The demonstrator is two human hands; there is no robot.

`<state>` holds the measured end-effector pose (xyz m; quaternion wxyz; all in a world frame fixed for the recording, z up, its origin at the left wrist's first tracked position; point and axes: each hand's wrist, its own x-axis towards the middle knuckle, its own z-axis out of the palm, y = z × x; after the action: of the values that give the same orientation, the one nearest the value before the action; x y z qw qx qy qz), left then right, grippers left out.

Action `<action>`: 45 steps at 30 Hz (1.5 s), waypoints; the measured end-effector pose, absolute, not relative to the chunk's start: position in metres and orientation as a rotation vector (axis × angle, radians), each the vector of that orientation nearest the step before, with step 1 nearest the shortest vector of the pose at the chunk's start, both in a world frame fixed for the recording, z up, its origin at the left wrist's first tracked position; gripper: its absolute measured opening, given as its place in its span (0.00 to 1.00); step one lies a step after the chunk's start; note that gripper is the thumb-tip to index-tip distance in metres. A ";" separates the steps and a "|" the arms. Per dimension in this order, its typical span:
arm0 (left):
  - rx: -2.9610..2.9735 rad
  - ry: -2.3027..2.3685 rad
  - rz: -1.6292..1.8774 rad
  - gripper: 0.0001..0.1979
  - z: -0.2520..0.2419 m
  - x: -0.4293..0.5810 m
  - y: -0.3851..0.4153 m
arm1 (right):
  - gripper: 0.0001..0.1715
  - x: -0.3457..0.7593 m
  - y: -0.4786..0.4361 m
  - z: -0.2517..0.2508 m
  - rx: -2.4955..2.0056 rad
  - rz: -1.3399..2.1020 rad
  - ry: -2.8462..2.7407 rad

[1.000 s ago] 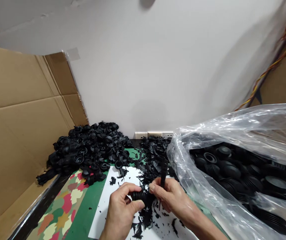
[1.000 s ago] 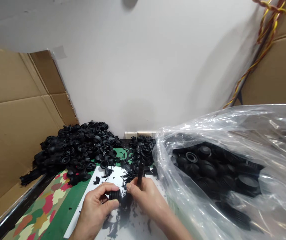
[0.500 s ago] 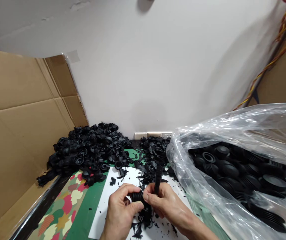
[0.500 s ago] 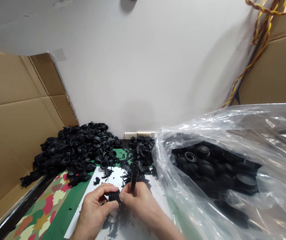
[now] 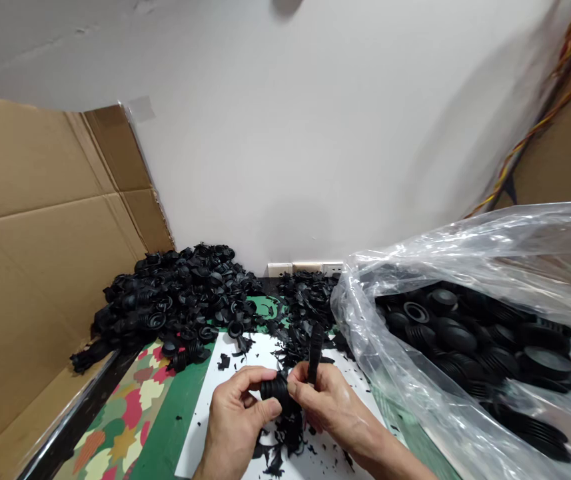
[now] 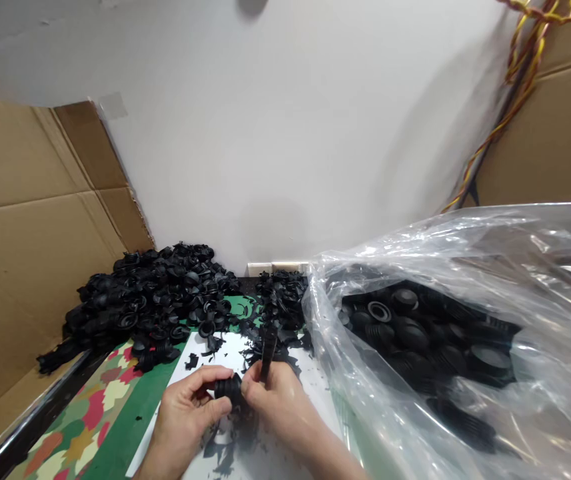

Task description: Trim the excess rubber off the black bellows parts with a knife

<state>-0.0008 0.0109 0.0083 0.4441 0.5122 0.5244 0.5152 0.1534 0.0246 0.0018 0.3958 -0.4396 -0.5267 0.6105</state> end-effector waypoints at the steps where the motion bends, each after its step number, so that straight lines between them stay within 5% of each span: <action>1: 1.263 1.300 1.286 0.13 0.008 -0.001 0.011 | 0.11 0.153 0.025 0.001 -1.119 1.547 -1.334; 22: 1.348 1.315 1.331 0.09 -0.004 -0.003 0.013 | 0.14 0.152 0.027 -0.006 -1.117 1.517 -1.403; 36: 1.603 1.339 1.247 0.08 -0.004 -0.003 0.009 | 0.12 0.153 0.021 0.000 -1.047 0.821 -1.856; 45: 1.610 1.377 1.214 0.06 -0.006 -0.004 0.009 | 0.07 0.151 0.022 0.004 -1.208 1.043 -1.783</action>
<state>-0.0037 0.0093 -0.0057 0.3430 0.6193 0.5297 0.4671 0.1510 0.0218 0.0043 0.3659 -0.4698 -0.6935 0.4056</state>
